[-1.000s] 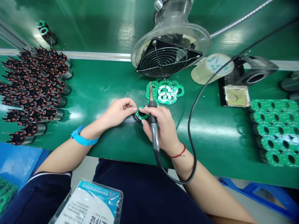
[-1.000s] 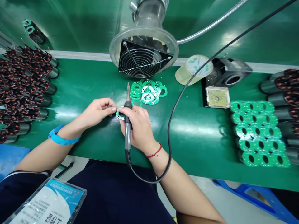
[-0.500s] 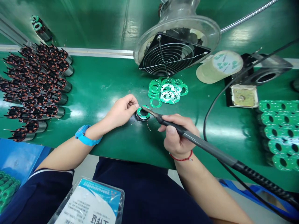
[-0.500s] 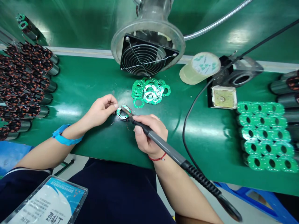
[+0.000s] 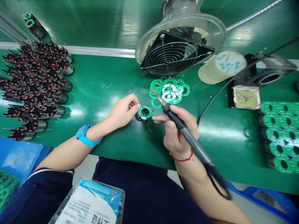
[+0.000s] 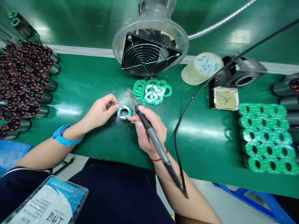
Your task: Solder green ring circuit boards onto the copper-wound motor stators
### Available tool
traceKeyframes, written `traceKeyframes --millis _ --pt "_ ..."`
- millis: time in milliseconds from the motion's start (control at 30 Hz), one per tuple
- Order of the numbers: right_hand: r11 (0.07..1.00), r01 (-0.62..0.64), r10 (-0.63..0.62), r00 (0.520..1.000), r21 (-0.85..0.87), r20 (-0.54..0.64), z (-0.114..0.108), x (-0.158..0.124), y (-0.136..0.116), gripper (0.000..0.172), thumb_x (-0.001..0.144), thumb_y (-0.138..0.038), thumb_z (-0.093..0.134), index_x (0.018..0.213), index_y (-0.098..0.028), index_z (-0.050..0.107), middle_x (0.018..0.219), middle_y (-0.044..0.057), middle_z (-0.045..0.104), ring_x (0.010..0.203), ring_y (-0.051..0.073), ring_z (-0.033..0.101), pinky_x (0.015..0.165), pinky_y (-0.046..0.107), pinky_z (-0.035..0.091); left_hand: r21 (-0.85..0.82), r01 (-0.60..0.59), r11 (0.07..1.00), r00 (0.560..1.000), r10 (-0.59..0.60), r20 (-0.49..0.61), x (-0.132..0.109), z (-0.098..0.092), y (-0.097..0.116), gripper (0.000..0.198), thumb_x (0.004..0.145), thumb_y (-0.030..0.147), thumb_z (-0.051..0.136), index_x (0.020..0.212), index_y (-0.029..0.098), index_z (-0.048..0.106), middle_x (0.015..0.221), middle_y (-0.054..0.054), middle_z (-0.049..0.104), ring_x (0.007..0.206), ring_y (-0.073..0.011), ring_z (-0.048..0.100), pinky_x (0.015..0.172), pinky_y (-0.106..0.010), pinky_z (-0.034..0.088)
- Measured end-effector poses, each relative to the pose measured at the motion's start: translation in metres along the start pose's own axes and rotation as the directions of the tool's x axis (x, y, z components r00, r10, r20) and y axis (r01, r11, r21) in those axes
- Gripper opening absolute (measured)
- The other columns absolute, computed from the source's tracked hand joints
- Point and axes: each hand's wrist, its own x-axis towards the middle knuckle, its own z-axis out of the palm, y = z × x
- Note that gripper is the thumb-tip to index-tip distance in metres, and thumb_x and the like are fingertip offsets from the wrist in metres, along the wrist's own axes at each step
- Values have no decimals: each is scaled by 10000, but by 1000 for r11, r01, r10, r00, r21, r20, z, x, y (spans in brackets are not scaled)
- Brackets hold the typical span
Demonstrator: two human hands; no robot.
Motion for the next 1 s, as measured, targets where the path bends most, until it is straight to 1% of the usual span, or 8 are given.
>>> traceKeyframes --millis 100,200,267,400,500,633,867,1000 --pt "996 -3 16 990 -93 144 6 8 -2 374 942 -253 495 1312 -305 474 1047 49 728 999 253 686 926 491 522 18 -11 1000 1000 11 4 0 0 2 116 851 156 516 746 179 473 654 41 504 590 -89 428 554 -238 323" --pt "988 83 -32 938 -134 346 11 15 -1 469 889 -233 548 1342 -297 443 1243 78 653 1172 288 593 973 524 489 27 -13 1000 1000 13 2 0 1 2 122 851 162 516 741 183 467 651 41 494 591 -90 427 552 -237 325" --pt "985 91 -21 911 -150 411 13 17 1 522 878 -217 548 1373 -296 404 1276 85 626 1193 289 573 981 526 486 6 -4 1000 1000 3 1 0 0 -1 83 860 177 511 784 185 479 693 33 519 624 -94 460 572 -235 354" --pt "984 45 19 939 -175 344 13 16 5 567 867 -263 614 1384 -286 384 1251 91 633 1163 285 588 984 510 489 4 -6 1000 987 6 158 -3 -11 -4 161 863 283 568 979 188 507 814 5 585 725 -123 541 634 -252 426" --pt "988 -3 49 954 -155 295 10 14 8 621 859 -282 645 1404 -281 348 1237 88 637 1173 273 589 992 485 491 184 -98 978 960 45 275 -4 -20 -2 61 827 196 580 879 178 555 793 1 591 710 -129 533 648 -265 415" --pt "989 -13 54 958 -146 283 11 11 10 610 871 -278 633 1405 -288 339 1234 84 637 1142 261 604 953 462 515 190 -141 972 979 108 173 -4 -19 3 77 827 124 525 779 169 564 754 4 586 679 -113 513 638 -248 397" --pt "964 190 -119 934 -186 337 15 13 1 628 879 -257 599 1426 -347 304 1312 74 617 1175 290 577 958 517 471 -104 6 995 992 7 128 -2 -7 1 69 806 198 591 753 157 576 686 14 604 629 -97 523 578 -220 391" --pt "937 264 -174 921 -230 348 14 13 -3 591 890 -198 562 1410 -372 342 1176 28 694 1165 279 582 929 490 458 -161 50 986 991 -29 129 -1 -7 0 61 800 178 590 746 150 586 657 24 580 601 -88 498 557 -217 374"
